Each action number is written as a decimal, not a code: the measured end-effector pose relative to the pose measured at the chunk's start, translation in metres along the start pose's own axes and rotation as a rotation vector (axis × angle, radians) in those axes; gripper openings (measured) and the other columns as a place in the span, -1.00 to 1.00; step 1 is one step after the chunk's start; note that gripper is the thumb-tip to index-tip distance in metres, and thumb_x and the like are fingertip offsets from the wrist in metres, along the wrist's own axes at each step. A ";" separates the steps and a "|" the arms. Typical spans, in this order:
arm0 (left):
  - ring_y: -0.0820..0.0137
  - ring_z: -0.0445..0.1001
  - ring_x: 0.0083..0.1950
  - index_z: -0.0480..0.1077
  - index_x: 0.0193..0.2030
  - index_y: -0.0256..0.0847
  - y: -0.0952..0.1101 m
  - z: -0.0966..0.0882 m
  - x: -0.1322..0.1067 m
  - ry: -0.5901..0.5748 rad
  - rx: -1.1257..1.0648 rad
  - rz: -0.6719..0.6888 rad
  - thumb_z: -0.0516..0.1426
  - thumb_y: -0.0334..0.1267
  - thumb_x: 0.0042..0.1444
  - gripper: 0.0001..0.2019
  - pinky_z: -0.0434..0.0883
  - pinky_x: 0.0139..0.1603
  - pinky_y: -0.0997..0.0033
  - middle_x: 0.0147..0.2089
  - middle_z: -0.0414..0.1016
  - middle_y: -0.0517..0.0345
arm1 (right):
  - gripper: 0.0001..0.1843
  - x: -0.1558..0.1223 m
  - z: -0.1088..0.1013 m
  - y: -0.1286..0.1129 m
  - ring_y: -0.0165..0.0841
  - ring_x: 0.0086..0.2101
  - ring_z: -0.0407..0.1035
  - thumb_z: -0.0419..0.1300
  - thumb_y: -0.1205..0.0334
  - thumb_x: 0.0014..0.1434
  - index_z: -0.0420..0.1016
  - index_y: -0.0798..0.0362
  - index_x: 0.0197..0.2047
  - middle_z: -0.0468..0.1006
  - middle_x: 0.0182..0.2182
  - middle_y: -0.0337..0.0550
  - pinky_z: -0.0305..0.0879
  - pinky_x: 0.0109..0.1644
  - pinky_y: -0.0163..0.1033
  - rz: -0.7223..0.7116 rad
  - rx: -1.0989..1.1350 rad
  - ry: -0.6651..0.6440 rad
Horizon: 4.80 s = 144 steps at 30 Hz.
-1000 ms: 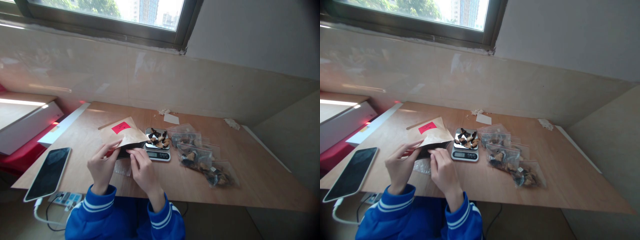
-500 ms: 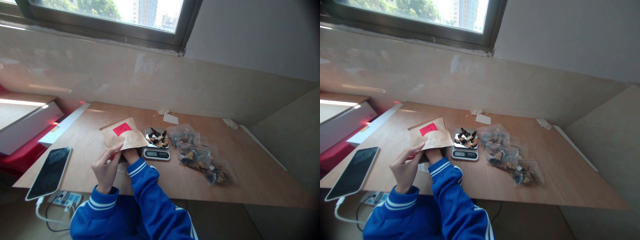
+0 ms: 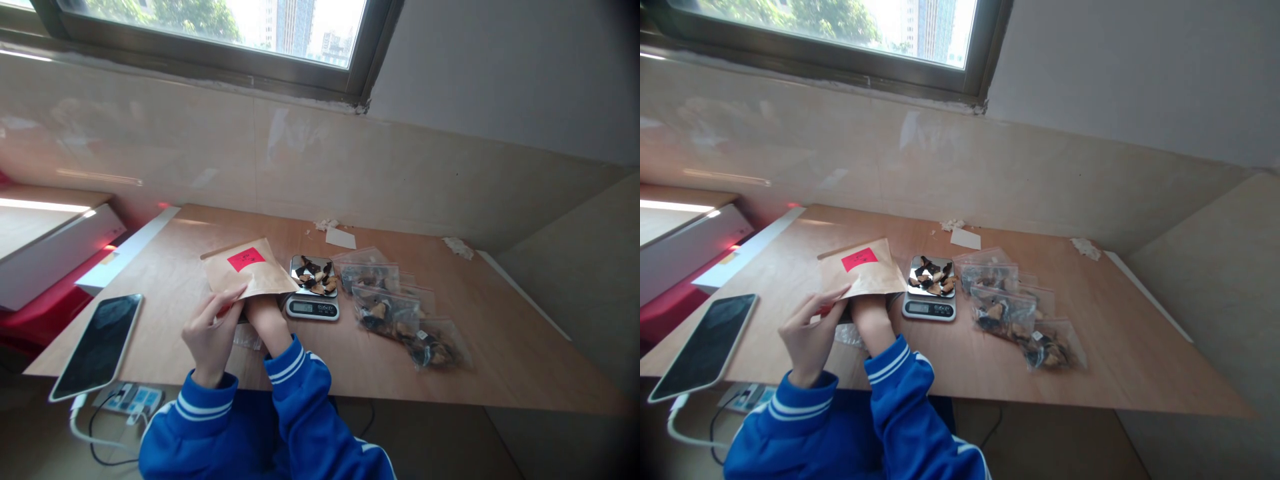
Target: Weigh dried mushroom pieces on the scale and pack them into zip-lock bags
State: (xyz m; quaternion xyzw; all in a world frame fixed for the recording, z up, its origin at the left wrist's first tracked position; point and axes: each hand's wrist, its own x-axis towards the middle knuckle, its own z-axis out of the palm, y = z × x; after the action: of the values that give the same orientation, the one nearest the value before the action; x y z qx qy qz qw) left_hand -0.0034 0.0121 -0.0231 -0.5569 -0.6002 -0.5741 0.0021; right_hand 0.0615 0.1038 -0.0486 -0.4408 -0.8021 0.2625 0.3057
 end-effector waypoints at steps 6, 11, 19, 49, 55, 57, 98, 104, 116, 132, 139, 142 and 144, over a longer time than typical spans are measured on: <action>0.47 0.45 -0.39 0.59 -0.22 -0.07 0.009 0.002 0.010 0.027 0.027 0.011 0.22 -0.21 0.10 -0.86 0.35 -0.33 0.47 -0.40 0.47 0.24 | -0.61 -0.028 -0.045 -0.037 -0.09 0.18 0.23 0.04 0.37 0.29 0.37 0.14 0.17 0.44 0.12 0.08 0.04 0.34 0.01 0.017 -0.136 0.021; 0.48 0.47 -0.36 0.58 -0.21 -0.06 0.020 0.001 0.029 -0.035 -0.013 0.006 0.20 -0.17 0.11 -0.85 0.41 -0.27 0.48 -0.32 0.50 0.23 | -0.71 -0.064 -0.076 -0.057 -0.18 -0.01 0.40 0.01 0.39 0.30 0.48 0.12 0.01 0.53 -0.05 0.03 0.34 0.11 -0.11 -0.062 -0.059 0.065; 0.40 0.48 -0.19 0.53 -0.11 -0.11 0.034 0.017 0.101 -0.012 0.021 0.032 0.13 -0.22 0.15 -0.79 0.41 -0.08 0.38 -0.13 0.51 0.14 | -0.75 -0.127 -0.087 -0.024 -0.32 -0.16 0.41 -0.03 0.29 0.34 0.48 -0.02 -0.17 0.54 -0.25 -0.15 0.33 -0.01 -0.16 0.015 0.173 0.489; 0.16 0.43 -0.17 0.32 -0.37 -0.22 -0.040 0.043 -0.033 -0.803 0.522 0.006 0.03 -0.10 0.16 -0.77 0.33 -0.13 0.20 -0.23 0.41 -0.07 | -0.73 -0.148 -0.074 0.025 -0.29 -0.28 0.49 0.01 0.27 0.29 0.56 0.02 -0.18 0.62 -0.29 -0.14 0.33 -0.17 -0.25 0.239 0.142 -0.023; 0.27 0.43 -0.25 0.30 -0.38 -0.19 -0.029 0.038 -0.031 -0.858 0.378 -0.011 -0.08 -0.28 0.23 -0.79 0.27 -0.19 0.29 -0.32 0.43 0.04 | -0.72 -0.146 -0.060 0.024 -0.28 -0.30 0.49 0.01 0.16 0.31 0.53 0.02 -0.20 0.61 -0.33 -0.14 0.34 -0.20 -0.25 0.260 0.237 0.012; 0.34 0.37 -0.35 0.23 -0.41 -0.17 -0.027 0.036 -0.034 -0.811 0.187 -0.056 -0.10 -0.25 0.24 -0.78 0.25 -0.28 0.35 -0.41 0.38 0.13 | -0.70 -0.142 -0.050 0.026 -0.28 -0.30 0.50 -0.03 0.08 0.32 0.47 0.02 -0.18 0.59 -0.35 -0.14 0.35 -0.20 -0.24 0.341 0.302 0.096; 0.18 0.23 0.30 0.21 -0.50 -0.16 0.011 0.041 -0.007 -0.111 -0.219 -0.297 -0.08 -0.16 0.24 -0.70 0.17 0.29 0.10 0.21 0.29 -0.16 | -0.48 -0.093 -0.068 0.153 0.01 0.13 0.15 -0.04 -0.10 0.26 0.27 0.18 0.03 0.27 0.07 0.29 0.16 0.15 0.11 0.249 -0.432 0.619; 0.19 0.26 0.28 0.21 -0.50 -0.14 0.014 0.042 -0.013 -0.160 -0.247 -0.340 -0.08 -0.15 0.24 -0.71 0.21 0.26 0.10 0.20 0.34 -0.13 | -0.48 -0.095 -0.076 0.150 -0.04 0.00 0.24 -0.05 -0.19 0.25 0.29 0.11 -0.02 0.32 -0.04 0.14 0.21 0.08 0.06 0.292 -0.432 0.577; 0.20 0.27 0.27 0.23 -0.48 -0.16 0.014 0.044 -0.021 -0.168 -0.283 -0.332 -0.06 -0.17 0.26 -0.71 0.21 0.26 0.06 0.20 0.36 -0.08 | -0.68 -0.093 -0.097 0.166 -0.20 -0.13 0.33 -0.12 0.02 0.34 0.32 0.05 -0.16 0.31 -0.17 -0.01 0.29 0.02 -0.04 0.198 -0.330 0.518; 0.18 0.31 0.23 0.23 -0.46 -0.17 0.015 0.045 -0.023 -0.190 -0.300 -0.340 -0.07 -0.14 0.26 -0.71 0.25 0.22 0.06 0.18 0.38 -0.09 | -0.60 -0.081 -0.115 0.153 -0.21 -0.26 0.39 -0.16 0.13 0.38 0.43 0.16 -0.22 0.55 -0.28 0.08 0.18 -0.19 -0.19 0.310 -0.714 0.471; 0.17 0.32 0.21 0.25 -0.44 -0.17 0.014 0.045 -0.024 -0.199 -0.288 -0.333 -0.07 -0.14 0.27 -0.71 0.28 0.19 0.07 0.16 0.40 -0.09 | -0.57 -0.080 -0.122 0.122 -0.26 -0.35 0.42 -0.17 0.01 0.36 0.40 0.09 -0.25 0.55 -0.35 -0.02 0.15 -0.30 -0.26 0.300 -0.441 0.564; 0.18 0.32 0.22 0.25 -0.44 -0.18 0.014 0.046 -0.025 -0.198 -0.277 -0.304 -0.06 -0.14 0.27 -0.71 0.28 0.19 0.09 0.17 0.39 -0.09 | -0.61 -0.073 -0.125 0.078 -0.30 -0.38 0.41 -0.11 -0.02 0.35 0.36 0.04 -0.31 0.54 -0.39 -0.11 0.17 -0.31 -0.29 0.200 -0.262 0.604; 0.18 0.31 0.24 0.26 -0.43 -0.18 0.014 0.047 -0.025 -0.208 -0.265 -0.281 -0.06 -0.16 0.27 -0.72 0.27 0.22 0.08 0.19 0.37 -0.10 | -0.63 -0.068 -0.124 0.043 -0.34 -0.40 0.39 -0.08 -0.02 0.35 0.34 0.02 -0.34 0.51 -0.42 -0.18 0.19 -0.30 -0.31 0.101 -0.183 0.578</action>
State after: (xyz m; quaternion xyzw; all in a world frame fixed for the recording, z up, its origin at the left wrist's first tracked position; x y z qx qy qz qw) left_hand 0.0458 0.0241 -0.0461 -0.5196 -0.5881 -0.5819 -0.2132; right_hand 0.2035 0.0845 -0.0121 -0.5622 -0.6792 0.0678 0.4669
